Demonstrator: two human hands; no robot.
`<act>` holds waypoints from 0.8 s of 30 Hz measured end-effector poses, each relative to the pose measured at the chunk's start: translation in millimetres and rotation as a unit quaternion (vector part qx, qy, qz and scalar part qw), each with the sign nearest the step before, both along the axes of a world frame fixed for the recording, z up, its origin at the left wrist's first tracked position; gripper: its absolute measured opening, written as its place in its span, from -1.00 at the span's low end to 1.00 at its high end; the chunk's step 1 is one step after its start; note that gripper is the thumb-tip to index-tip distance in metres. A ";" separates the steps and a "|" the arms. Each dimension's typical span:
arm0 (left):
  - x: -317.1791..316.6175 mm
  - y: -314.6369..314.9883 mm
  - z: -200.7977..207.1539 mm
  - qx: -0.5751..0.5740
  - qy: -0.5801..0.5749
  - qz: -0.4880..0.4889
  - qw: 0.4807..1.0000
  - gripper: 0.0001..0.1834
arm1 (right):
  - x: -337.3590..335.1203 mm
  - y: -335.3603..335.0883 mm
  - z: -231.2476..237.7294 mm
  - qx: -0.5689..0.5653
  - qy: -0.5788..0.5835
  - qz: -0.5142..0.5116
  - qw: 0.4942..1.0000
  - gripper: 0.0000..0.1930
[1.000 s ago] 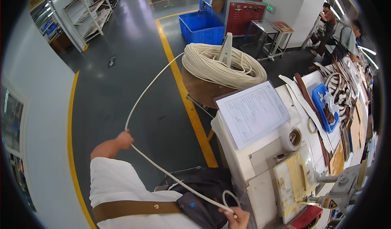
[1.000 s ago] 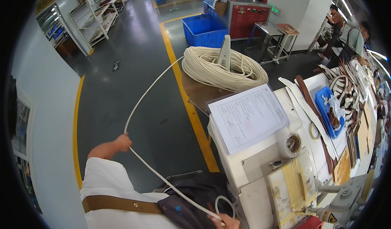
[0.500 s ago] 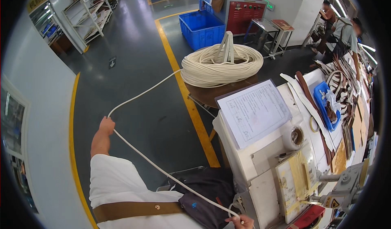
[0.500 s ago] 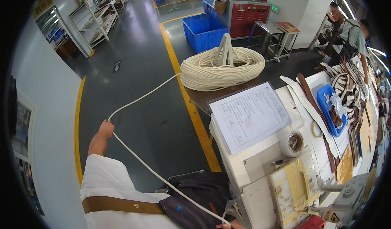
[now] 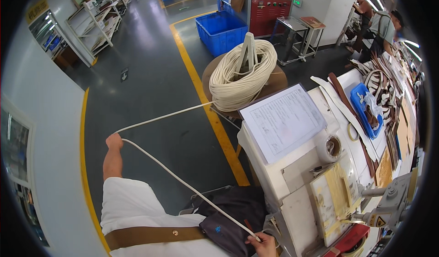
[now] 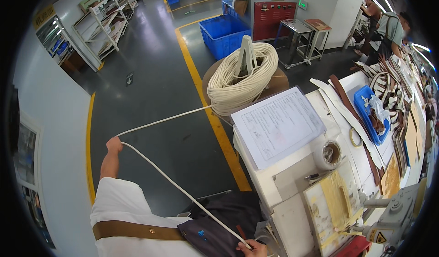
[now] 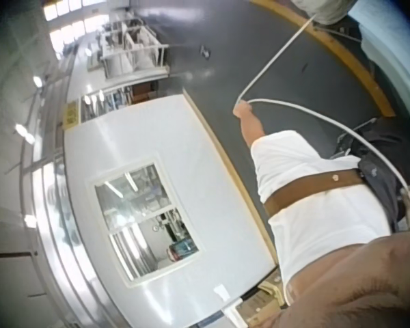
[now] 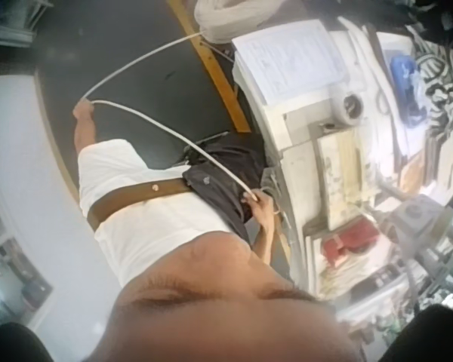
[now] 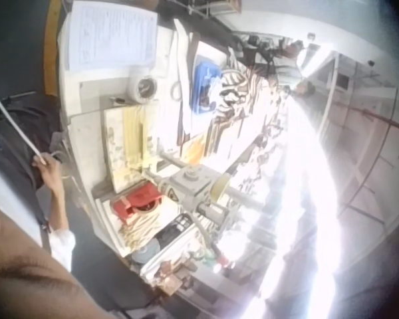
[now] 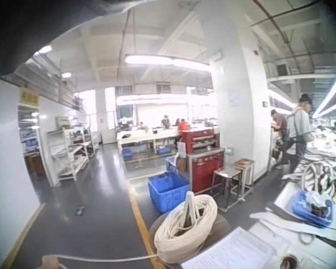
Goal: The person inserts a yellow plastic tip into the end of a white cord and secures it using a manual press machine. They repeat this process for multiple cords, placing the finished items on a stack to the right of the workstation.
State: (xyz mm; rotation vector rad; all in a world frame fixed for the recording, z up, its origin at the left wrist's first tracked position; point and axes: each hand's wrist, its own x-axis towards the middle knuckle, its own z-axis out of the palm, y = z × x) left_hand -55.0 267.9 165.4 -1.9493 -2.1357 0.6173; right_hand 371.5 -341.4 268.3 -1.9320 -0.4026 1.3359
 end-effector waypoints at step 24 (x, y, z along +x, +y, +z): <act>1.9 -65.8 -12.3 -0.055 -0.006 0.064 0.996 -0.72 | -2.4 7.4 -7.4 -0.010 0.016 -0.039 0.999 -0.80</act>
